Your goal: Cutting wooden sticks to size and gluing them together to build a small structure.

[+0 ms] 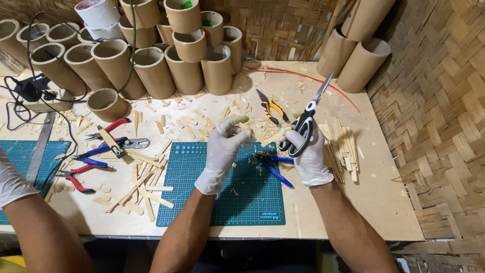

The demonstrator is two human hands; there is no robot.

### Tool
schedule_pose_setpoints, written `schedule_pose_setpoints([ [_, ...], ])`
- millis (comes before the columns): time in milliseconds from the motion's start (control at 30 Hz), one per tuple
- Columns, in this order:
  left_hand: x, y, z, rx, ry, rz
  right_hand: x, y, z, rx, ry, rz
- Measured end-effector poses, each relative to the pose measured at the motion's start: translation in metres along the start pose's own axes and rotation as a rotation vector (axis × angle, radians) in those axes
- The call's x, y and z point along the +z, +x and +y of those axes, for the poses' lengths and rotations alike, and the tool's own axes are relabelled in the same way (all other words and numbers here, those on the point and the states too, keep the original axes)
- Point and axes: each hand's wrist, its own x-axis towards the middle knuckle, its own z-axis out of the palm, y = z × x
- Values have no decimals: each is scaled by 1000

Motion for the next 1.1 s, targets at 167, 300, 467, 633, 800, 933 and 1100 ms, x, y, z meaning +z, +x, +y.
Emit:
schedule_pose_setpoints([
  [167, -5, 3, -4, 34, -75, 43, 0, -2, -1, -66, -72, -61],
  [300, 2, 0, 0, 24, 66, 11, -5, 0, 3, -30, -154, -136],
  [467, 0, 11, -31, 7, 208, -21, 8, -12, -12, -38, -293, -181],
  [633, 1, 13, -37, 75, 265, -42, -9, -1, -4, -43, -348, -193],
  [800, 5, 12, -45, 100, 278, -76, -4, -4, -6, -49, -374, -194],
  [933, 12, 6, -43, 40, 195, -141, -8, -4, -4, -54, -437, -214],
  [1100, 14, 3, -42, -39, 35, -196, -10, 2, 5, -84, -413, -225],
])
